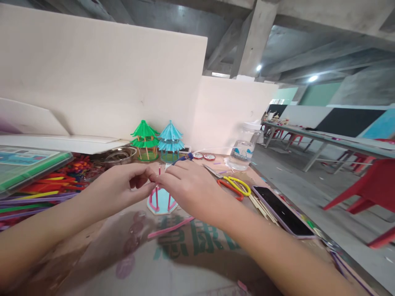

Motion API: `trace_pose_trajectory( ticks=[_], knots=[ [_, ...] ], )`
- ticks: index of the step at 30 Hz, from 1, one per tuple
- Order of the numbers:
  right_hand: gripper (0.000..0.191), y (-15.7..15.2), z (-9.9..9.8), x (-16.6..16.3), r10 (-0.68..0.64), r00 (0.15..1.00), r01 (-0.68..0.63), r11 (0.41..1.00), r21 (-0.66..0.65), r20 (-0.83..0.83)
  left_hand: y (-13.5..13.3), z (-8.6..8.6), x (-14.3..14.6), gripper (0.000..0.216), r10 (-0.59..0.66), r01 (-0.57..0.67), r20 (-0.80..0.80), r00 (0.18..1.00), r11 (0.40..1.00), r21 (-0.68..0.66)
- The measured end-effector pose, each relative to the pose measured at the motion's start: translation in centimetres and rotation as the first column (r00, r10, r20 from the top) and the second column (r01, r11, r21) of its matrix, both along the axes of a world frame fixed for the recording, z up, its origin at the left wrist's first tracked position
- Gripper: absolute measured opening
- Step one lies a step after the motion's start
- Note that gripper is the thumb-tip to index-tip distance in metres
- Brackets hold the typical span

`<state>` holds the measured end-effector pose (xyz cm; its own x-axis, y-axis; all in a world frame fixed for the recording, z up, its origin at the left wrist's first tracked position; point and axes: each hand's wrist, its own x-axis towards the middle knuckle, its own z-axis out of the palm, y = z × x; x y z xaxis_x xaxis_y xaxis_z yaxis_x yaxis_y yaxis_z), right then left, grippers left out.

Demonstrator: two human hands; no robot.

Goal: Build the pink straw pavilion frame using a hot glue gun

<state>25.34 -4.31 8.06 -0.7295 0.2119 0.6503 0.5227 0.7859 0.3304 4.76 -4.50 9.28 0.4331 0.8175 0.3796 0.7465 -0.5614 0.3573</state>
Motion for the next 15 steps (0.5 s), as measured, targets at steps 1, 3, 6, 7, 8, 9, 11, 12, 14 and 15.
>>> trace_pose_trajectory(
  ticks=[1, 3, 6, 7, 8, 9, 11, 12, 14, 15],
  knots=[
    [0.017, 0.0, 0.0, -0.1, 0.001, 1.000, -0.001, 1.000, 0.008, -0.001, 0.0, 0.0, 0.0, 0.017, -0.001, 0.001, 0.004, 1.000, 1.000, -0.002],
    [0.016, -0.2, 0.0, -0.2, -0.002, 1.000, 0.003, 1.000, 0.019, -0.012, 0.1, -0.1, 0.0, 0.016, -0.015, 0.015, 0.011, 1.000, 1.000, -0.006],
    [0.016, -0.3, 0.0, -0.4, -0.036, 0.999, 0.035, 0.999, 0.023, 0.004, 0.2, 0.0, 0.0, 0.017, -0.045, 0.045, 0.021, 0.999, 0.999, -0.011],
    [0.017, -0.3, 0.0, -0.4, -0.050, 0.999, 0.049, 0.999, 0.021, 0.018, 0.2, 0.0, 0.0, 0.017, -0.051, 0.051, 0.023, 0.998, 0.999, -0.012],
    [0.018, -0.2, -0.1, -0.4, -0.063, 0.998, 0.062, 0.998, 0.018, 0.032, 0.2, 0.1, 0.0, 0.018, -0.054, 0.055, 0.023, 0.998, 0.998, -0.014],
    [0.019, -0.2, -0.2, -0.4, -0.074, 0.996, 0.073, 0.997, 0.014, 0.041, 0.3, 0.2, -0.1, 0.019, -0.055, 0.055, 0.019, 0.998, 0.998, -0.019],
    [0.020, 0.0, -0.4, -0.3, -0.093, 0.995, 0.093, 0.996, 0.002, 0.035, 0.4, 0.5, -0.2, 0.023, -0.047, 0.047, 0.006, 0.999, 0.998, -0.031],
    [0.020, 0.1, -0.5, -0.2, -0.106, 0.994, 0.106, 0.994, -0.007, 0.022, 0.6, 0.6, -0.4, 0.027, -0.042, 0.041, -0.004, 0.999, 0.998, -0.037],
    [0.018, 0.4, -0.8, 0.0, -0.131, 0.991, 0.131, 0.991, -0.031, -0.008, 1.2, 0.6, -0.8, 0.032, -0.050, 0.049, -0.033, 0.998, 0.998, -0.035],
    [0.017, 0.5, -0.9, 0.1, -0.140, 0.990, 0.139, 0.989, -0.044, -0.021, 1.6, 0.5, -1.1, 0.032, -0.069, 0.068, -0.054, 0.996, 0.997, -0.025]
  ],
)
